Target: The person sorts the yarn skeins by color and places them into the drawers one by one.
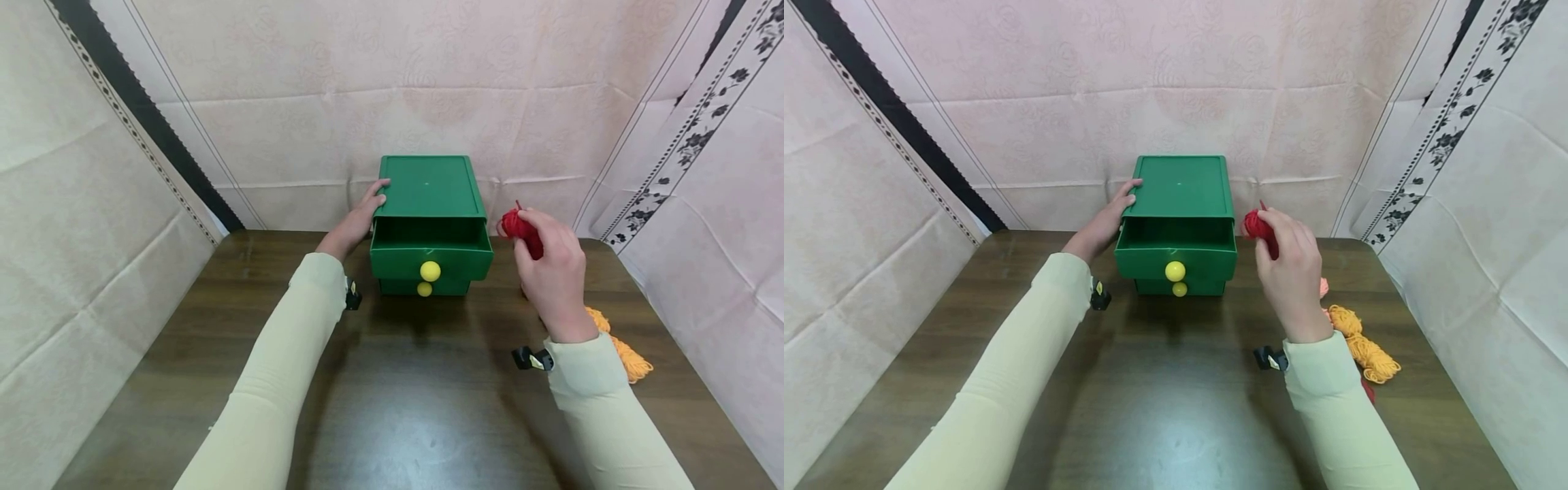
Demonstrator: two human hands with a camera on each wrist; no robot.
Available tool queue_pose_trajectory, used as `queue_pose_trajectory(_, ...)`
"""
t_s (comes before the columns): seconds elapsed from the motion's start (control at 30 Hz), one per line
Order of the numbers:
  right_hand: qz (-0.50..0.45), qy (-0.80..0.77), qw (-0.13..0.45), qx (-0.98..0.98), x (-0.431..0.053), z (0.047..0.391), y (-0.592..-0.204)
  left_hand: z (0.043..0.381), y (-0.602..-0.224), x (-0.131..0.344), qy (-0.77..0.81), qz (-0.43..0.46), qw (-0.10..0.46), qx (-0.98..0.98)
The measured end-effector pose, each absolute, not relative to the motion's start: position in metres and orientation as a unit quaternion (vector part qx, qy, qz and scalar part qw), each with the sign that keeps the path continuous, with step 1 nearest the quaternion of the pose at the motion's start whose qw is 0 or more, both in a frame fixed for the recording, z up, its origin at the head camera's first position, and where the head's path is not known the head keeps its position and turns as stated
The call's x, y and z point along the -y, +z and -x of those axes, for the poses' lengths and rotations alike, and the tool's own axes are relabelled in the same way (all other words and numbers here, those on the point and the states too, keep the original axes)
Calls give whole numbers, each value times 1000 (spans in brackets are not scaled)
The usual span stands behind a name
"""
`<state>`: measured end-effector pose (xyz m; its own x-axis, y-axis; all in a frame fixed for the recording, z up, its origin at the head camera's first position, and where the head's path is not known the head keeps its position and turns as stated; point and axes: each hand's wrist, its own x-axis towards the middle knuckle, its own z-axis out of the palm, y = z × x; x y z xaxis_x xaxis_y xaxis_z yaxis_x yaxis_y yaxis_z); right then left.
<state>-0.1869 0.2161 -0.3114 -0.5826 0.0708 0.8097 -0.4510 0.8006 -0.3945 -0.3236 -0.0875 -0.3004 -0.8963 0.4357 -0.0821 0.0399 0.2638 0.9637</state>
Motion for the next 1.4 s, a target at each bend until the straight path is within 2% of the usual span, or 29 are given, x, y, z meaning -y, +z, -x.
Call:
queue_pose_trajectory(0.87, -183, 303, 451, 819, -189, 191, -296, 324, -302, 88, 585, -154, 165, -779)
queue_pose_trajectory(1.4, -242, 293, 431, 819, -171, 193, -295, 325, -303, 89, 592, -157, 160, -774)
